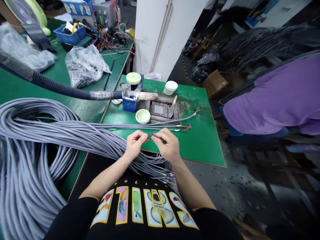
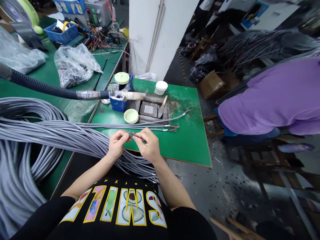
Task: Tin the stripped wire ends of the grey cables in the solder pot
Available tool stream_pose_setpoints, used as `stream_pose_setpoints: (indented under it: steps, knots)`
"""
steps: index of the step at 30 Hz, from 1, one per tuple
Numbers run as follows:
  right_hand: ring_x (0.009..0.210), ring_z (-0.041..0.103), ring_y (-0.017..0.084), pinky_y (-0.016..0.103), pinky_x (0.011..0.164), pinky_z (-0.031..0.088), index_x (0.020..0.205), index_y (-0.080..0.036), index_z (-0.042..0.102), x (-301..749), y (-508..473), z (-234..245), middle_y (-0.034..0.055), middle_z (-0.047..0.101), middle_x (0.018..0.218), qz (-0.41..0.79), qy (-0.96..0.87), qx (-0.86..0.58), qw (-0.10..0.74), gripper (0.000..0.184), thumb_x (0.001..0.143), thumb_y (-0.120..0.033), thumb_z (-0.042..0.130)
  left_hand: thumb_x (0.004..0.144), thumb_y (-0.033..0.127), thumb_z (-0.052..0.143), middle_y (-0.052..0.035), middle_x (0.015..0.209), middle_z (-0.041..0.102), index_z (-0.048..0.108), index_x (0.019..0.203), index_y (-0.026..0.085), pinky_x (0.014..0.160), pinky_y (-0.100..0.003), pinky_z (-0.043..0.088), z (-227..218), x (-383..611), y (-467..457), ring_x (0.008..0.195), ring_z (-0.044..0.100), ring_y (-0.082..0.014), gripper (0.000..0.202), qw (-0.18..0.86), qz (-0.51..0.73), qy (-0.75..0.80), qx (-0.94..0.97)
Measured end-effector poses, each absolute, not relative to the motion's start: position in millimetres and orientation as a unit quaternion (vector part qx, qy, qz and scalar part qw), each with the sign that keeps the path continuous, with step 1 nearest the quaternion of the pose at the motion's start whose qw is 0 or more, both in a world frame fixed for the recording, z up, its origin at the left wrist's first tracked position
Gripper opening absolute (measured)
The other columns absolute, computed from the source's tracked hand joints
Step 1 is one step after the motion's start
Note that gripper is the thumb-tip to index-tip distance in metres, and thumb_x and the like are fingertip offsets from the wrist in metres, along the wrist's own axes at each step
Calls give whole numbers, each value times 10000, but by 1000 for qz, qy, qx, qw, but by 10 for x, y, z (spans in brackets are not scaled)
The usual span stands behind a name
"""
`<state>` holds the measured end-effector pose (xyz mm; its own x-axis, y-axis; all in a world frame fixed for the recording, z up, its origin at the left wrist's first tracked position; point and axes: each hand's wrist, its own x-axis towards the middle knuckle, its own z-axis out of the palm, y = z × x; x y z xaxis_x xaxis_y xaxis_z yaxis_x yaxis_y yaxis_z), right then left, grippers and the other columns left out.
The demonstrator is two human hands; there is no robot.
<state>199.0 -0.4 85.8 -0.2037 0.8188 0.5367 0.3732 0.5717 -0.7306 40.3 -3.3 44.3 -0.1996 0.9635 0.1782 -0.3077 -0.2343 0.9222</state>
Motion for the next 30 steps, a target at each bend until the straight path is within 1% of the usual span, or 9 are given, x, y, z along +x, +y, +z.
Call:
stream_pose_setpoints:
  steps: [3, 5, 8, 11, 14, 16, 18, 22, 30]
  knots:
    - [607, 474, 138, 277, 561, 373, 710, -196, 603, 2099, 136, 902, -15, 511, 684, 210, -717, -434, 503, 158, 859, -250, 602, 804, 438, 647, 43, 585, 546, 518, 622, 175, 561, -212, 398, 417, 106, 53, 539, 479, -70, 345, 400, 728, 423, 361]
    - [593, 460, 138, 278, 562, 363, 678, -191, 590, 2136, 309, 940, -20, 490, 664, 207, -725, -448, 481, 185, 850, -261, 596, 826, 412, 625, 39, 610, 559, 536, 651, 177, 610, -220, 415, 388, -65, 90, 580, 506, -77, 307, 337, 722, 470, 380]
    - [596, 467, 138, 277, 577, 349, 624, -183, 577, 2036, 676, 983, -20, 472, 646, 212, -783, -449, 375, 215, 827, -255, 586, 833, 376, 606, 14, 639, 591, 587, 668, 174, 653, -247, 426, 310, -148, 102, 635, 538, -108, 262, 288, 619, 535, 498]
    - [641, 503, 151, 278, 593, 339, 611, -174, 600, 1800, 1059, 988, 2, 508, 676, 174, -833, -475, 224, 219, 818, -245, 589, 824, 346, 600, 3, 633, 592, 591, 644, 185, 660, -265, 422, 228, -93, 91, 637, 532, -127, 242, 233, 550, 550, 583]
    - [738, 558, 182, 283, 616, 349, 718, -167, 677, 1576, 1319, 964, 45, 603, 796, 108, -856, -498, 91, 189, 849, -261, 578, 841, 326, 575, -5, 633, 592, 590, 653, 193, 654, -272, 417, 184, -51, 79, 636, 528, -136, 231, 199, 530, 551, 613]
    - [803, 587, 202, 284, 626, 361, 804, -173, 709, 1476, 1403, 938, 67, 647, 888, 75, -860, -503, 30, 196, 875, -273, 556, 854, 320, 560, -8, 636, 589, 588, 661, 196, 651, -274, 411, 173, -52, 74, 635, 520, -139, 232, 187, 521, 551, 625]
    - [860, 605, 222, 284, 639, 377, 858, -180, 721, 1416, 1442, 905, 81, 668, 953, 52, -861, -506, -10, 204, 887, -275, 542, 862, 319, 551, -8, 634, 583, 587, 666, 197, 647, -274, 405, 166, -60, 71, 630, 513, -140, 234, 179, 516, 549, 633]
    - [924, 621, 257, 290, 685, 410, 902, -165, 724, 1371, 1480, 817, 114, 681, 1015, 33, -862, -504, -46, 212, 889, -283, 549, 867, 306, 546, -10, 635, 575, 584, 674, 195, 642, -271, 397, 149, -65, 70, 634, 514, -141, 226, 177, 514, 542, 641]
    - [931, 625, 263, 289, 708, 426, 909, -166, 724, 1345, 1509, 749, 121, 687, 1003, 31, -857, -512, -52, 215, 884, -280, 544, 875, 307, 536, -20, 650, 591, 594, 690, 196, 645, -278, 402, 135, -66, 73, 649, 525, -147, 223, 168, 499, 544, 654]
